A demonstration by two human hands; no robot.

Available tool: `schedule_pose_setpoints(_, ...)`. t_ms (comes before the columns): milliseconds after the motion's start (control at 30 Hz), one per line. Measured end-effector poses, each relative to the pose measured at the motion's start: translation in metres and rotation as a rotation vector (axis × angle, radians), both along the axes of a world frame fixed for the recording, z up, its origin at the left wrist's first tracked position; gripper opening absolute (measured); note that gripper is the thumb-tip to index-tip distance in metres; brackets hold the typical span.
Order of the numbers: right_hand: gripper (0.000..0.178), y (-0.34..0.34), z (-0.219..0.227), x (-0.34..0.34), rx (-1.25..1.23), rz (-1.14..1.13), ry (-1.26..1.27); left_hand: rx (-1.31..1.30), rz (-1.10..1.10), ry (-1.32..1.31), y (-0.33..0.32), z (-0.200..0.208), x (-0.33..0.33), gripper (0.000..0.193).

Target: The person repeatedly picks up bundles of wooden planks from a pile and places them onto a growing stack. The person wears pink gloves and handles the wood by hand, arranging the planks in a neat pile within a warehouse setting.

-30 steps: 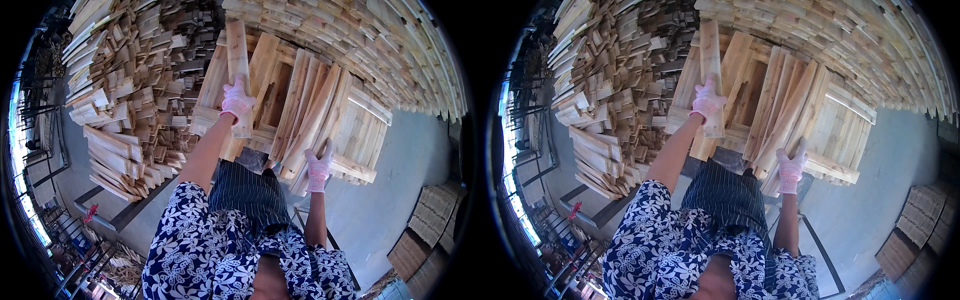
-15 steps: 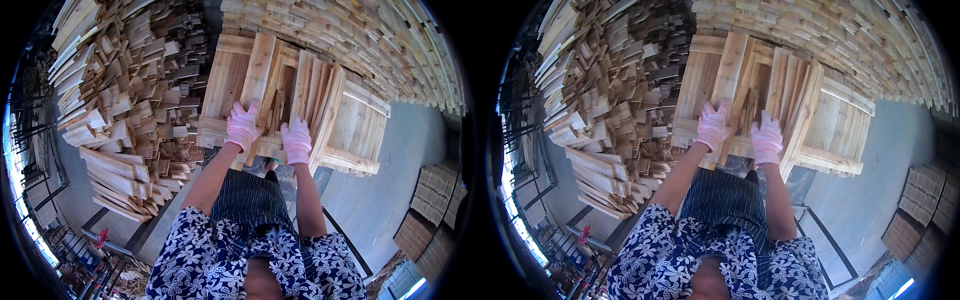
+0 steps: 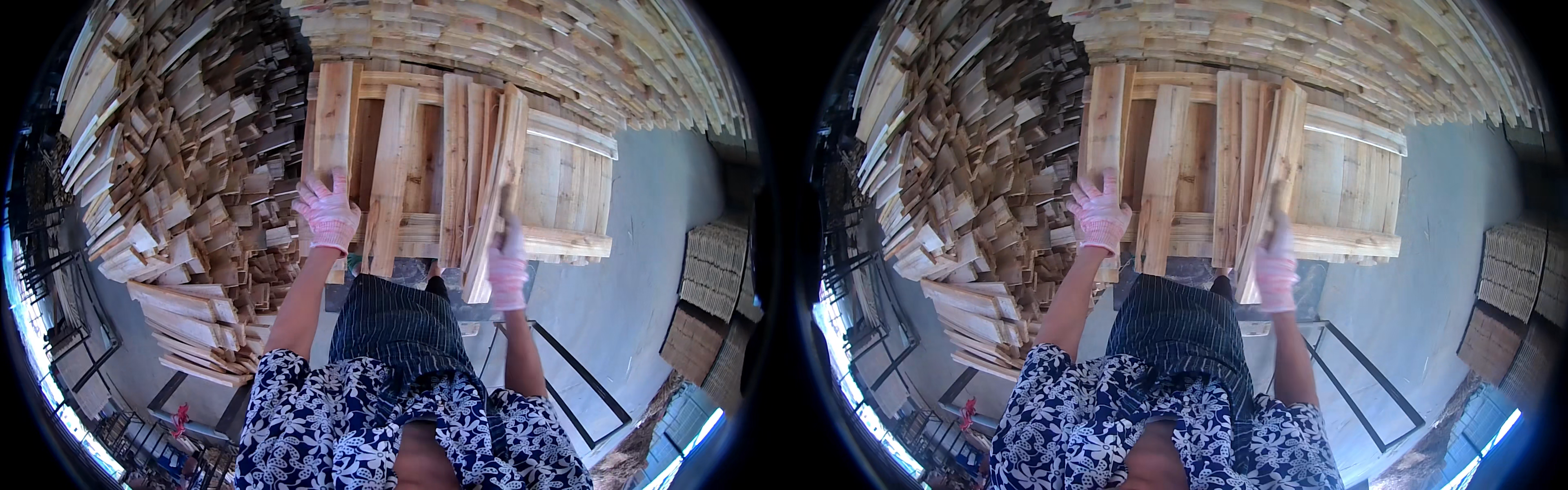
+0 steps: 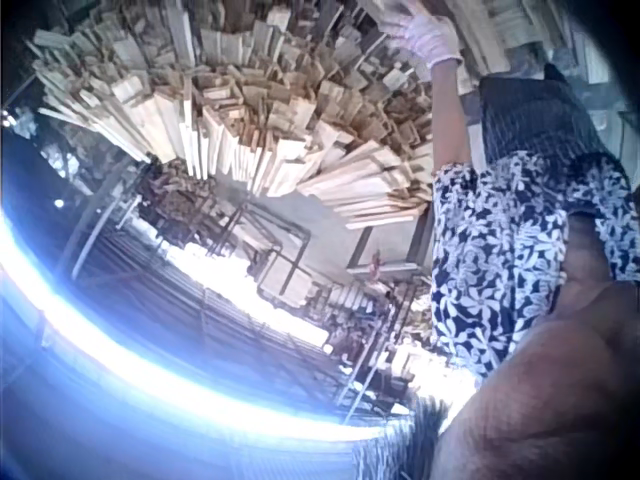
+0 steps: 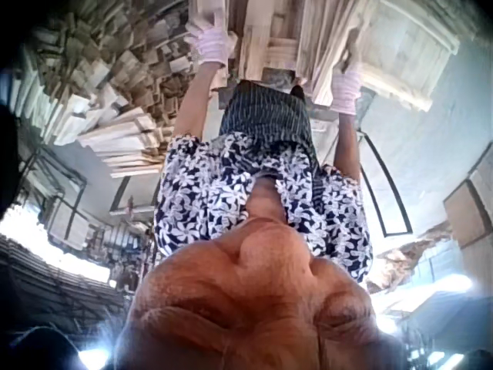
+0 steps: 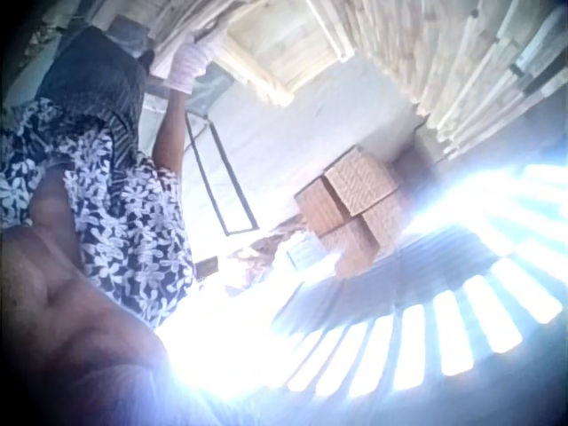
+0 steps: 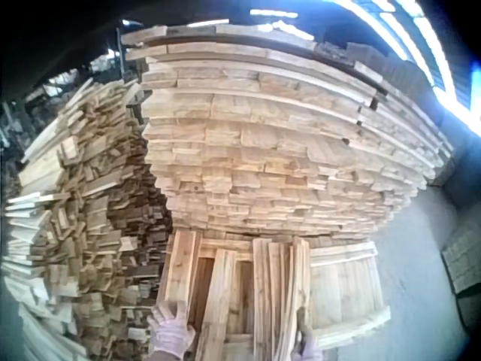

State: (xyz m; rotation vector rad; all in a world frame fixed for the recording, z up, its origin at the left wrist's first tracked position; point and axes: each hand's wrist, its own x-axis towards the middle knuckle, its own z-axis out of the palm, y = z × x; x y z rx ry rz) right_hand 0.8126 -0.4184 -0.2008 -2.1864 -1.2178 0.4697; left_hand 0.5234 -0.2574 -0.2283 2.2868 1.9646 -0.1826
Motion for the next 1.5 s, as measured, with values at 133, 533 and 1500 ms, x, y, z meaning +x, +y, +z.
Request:
schedule_pose_setpoints(133,0.054,-0.085,0.036,0.166,-0.039,-0.204,-0.123,0.057,-0.186,-0.554,-0.009,0.004,0.088,0.064)
schedule_pose_setpoints(533,0.107,0.111,-0.017,0.078,-0.759,-0.165,0.228,-0.016,0.058,-0.755,-0.068,0.004,0.260,0.039)
schedule_pose_setpoints(1500,0.109,0.036,-0.014,0.188,-0.490,-0.138,-0.028,0.027,0.060,-0.098,0.003,-0.007,0.149,0.085)
